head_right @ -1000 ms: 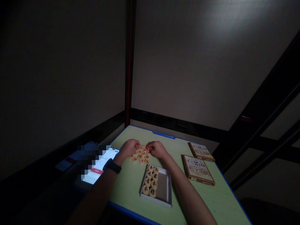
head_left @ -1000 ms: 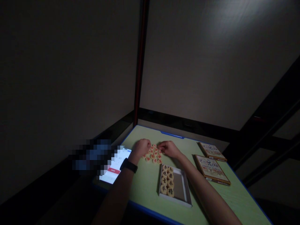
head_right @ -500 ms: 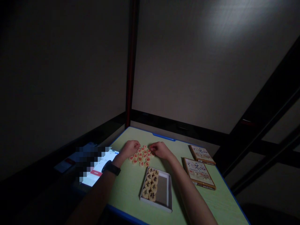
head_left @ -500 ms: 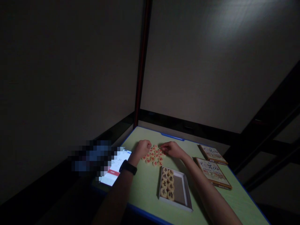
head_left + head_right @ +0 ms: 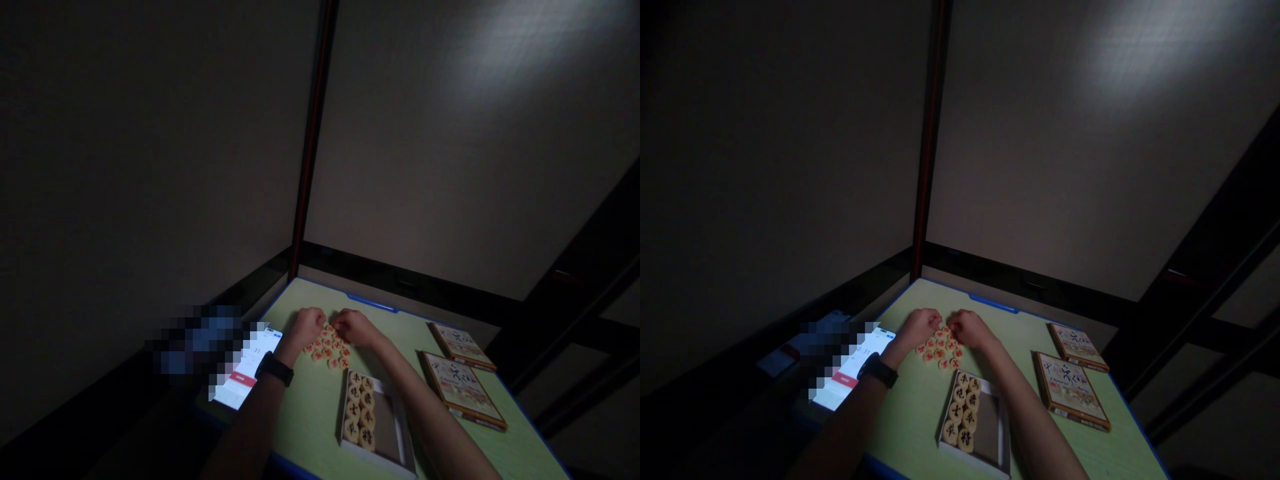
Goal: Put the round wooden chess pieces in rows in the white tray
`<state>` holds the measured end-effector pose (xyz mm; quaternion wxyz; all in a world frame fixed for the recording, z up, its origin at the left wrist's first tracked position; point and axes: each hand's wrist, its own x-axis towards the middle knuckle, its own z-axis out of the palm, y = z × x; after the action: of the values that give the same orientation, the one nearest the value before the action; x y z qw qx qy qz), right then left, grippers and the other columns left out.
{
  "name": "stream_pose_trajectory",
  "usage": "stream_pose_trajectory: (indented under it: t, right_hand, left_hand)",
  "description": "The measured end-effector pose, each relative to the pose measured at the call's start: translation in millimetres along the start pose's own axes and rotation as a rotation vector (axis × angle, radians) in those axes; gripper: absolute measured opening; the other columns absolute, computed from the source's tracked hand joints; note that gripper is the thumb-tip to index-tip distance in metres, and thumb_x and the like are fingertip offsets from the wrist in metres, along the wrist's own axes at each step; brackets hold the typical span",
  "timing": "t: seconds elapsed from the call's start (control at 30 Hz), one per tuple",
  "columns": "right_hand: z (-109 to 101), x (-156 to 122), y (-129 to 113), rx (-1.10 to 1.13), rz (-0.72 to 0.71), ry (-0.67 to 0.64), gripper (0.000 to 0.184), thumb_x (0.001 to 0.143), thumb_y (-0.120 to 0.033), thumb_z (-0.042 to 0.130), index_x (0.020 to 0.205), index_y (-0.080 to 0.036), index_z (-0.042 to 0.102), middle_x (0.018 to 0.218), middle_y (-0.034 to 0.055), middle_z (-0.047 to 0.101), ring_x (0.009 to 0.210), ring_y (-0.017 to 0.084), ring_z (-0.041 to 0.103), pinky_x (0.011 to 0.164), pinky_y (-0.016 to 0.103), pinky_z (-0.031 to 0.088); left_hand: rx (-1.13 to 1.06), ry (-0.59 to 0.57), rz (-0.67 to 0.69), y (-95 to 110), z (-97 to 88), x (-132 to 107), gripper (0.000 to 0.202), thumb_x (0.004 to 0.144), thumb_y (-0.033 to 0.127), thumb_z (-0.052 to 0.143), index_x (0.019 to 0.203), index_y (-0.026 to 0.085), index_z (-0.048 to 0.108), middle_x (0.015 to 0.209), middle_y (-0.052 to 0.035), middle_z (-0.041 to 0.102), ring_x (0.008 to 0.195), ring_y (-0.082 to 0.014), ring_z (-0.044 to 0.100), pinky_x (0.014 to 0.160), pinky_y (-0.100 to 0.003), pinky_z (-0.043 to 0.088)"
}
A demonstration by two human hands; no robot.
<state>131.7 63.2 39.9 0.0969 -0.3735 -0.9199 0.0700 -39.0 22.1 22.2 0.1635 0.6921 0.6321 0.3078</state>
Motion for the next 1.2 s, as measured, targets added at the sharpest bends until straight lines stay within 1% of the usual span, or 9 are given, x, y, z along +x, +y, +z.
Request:
stream_pose_trajectory:
  t: [0.1, 0.27, 0.43, 0.53, 0.63, 0.87, 1.03, 1.13, 1.2]
  right_hand:
    - [-3.8, -1.7, -0.3, -0.033, 0.031, -0.02, 0.021, 0.072, -0.004, 0.053, 0.066, -0.017, 0.069, 0.073, 0.0034, 0.066, 0.07, 0.015, 0.055, 0.066, 0.024, 0.035]
    - [-11.7, -10.0, -4.3, -0.088, 0.068, -0.016, 0.022, 0.078, -0.008, 0.051, 0.071, -0.017, 0.069, 0.08, 0.0059, 0.068, 0.075, 0.016, 0.057, 0.068, 0.024, 0.034]
    - [-17.2, -16.8, -23.2, -0.143, 0.074, -0.049, 0.02, 0.079, -0.011, 0.054, 0.08, -0.018, 0.073, 0.088, 0.007, 0.071, 0.082, 0.017, 0.062, 0.071, 0.024, 0.038]
    - [-16.4, -13.8, -43.1, -0.216, 0.077, -0.119, 0.022, 0.083, -0.017, 0.054, 0.089, -0.018, 0.075, 0.099, 0.0099, 0.074, 0.09, 0.02, 0.066, 0.076, 0.024, 0.042]
    - [-13.6, -6.5, -59.3, -0.261, 0.095, -0.145, 0.024, 0.083, -0.019, 0.055, 0.096, -0.015, 0.075, 0.104, 0.0145, 0.074, 0.093, 0.024, 0.069, 0.076, 0.027, 0.045]
    - [-9.1, 6.8, -66.1, -0.314, 0.091, -0.194, 0.027, 0.081, -0.014, 0.057, 0.1, -0.011, 0.075, 0.104, 0.0192, 0.075, 0.097, 0.03, 0.07, 0.076, 0.031, 0.049]
    - [-11.4, 3.5, -67.3, -0.299, 0.056, -0.162, 0.027, 0.088, -0.014, 0.05, 0.105, -0.009, 0.071, 0.108, 0.0185, 0.073, 0.099, 0.026, 0.069, 0.079, 0.028, 0.047]
    - [-16.4, -6.4, -73.2, -0.265, 0.056, -0.069, 0.031, 0.095, -0.02, 0.041, 0.112, -0.01, 0.065, 0.106, 0.017, 0.073, 0.097, 0.024, 0.068, 0.078, 0.028, 0.046]
    - [-17.8, -14.4, -79.8, -0.232, 0.055, -0.035, 0.03, 0.095, -0.023, 0.042, 0.11, -0.011, 0.065, 0.103, 0.0161, 0.073, 0.093, 0.024, 0.068, 0.076, 0.028, 0.045]
  left_hand:
    - [0.041, -0.002, -0.016, 3.5, -2.5, -2.1, 0.025, 0.089, 0.015, 0.05, 0.085, 0.017, 0.074, 0.083, -0.0066, 0.075, 0.077, -0.0148, 0.066, 0.069, -0.023, 0.044]
    - [0.098, -0.008, -0.036, 4.6, -2.5, -4.1, 0.025, 0.091, 0.017, 0.049, 0.087, 0.018, 0.074, 0.09, -0.0076, 0.076, 0.082, -0.0152, 0.067, 0.07, -0.023, 0.042]
    - [0.145, 0.018, -0.055, 5.0, -4.1, -3.7, 0.028, 0.095, 0.022, 0.044, 0.093, 0.02, 0.072, 0.095, -0.0073, 0.076, 0.086, -0.0162, 0.068, 0.07, -0.023, 0.042]
    - [0.212, 0.049, -0.089, 8.2, -8.0, -4.4, 0.033, 0.099, 0.026, 0.038, 0.098, 0.02, 0.071, 0.098, -0.0097, 0.075, 0.089, -0.0179, 0.069, 0.072, -0.025, 0.044]
    - [0.278, 0.037, -0.128, 10.6, -10.4, -5.4, 0.037, 0.1, 0.029, 0.034, 0.102, 0.02, 0.07, 0.101, -0.0115, 0.075, 0.092, -0.0192, 0.069, 0.075, -0.026, 0.045]
    - [0.343, -0.005, -0.148, 12.3, -12.0, -5.9, 0.037, 0.1, 0.027, 0.033, 0.103, 0.019, 0.069, 0.103, -0.0123, 0.075, 0.092, -0.0196, 0.07, 0.074, -0.027, 0.047]
    - [0.32, 0.017, -0.167, 14.4, -13.8, -6.4, 0.035, 0.1, 0.025, 0.035, 0.102, 0.018, 0.069, 0.101, -0.0128, 0.075, 0.092, -0.0209, 0.071, 0.07, -0.027, 0.046]
    - [0.295, 0.03, -0.164, 13.1, -14.1, -6.4, 0.033, 0.099, 0.025, 0.037, 0.101, 0.019, 0.069, 0.099, -0.0122, 0.075, 0.091, -0.0215, 0.071, 0.068, -0.026, 0.045]
    - [0.29, 0.031, -0.164, 11.8, -14.7, -5.9, 0.032, 0.099, 0.025, 0.037, 0.1, 0.019, 0.068, 0.098, -0.0116, 0.075, 0.091, -0.0212, 0.071, 0.067, -0.026, 0.045]
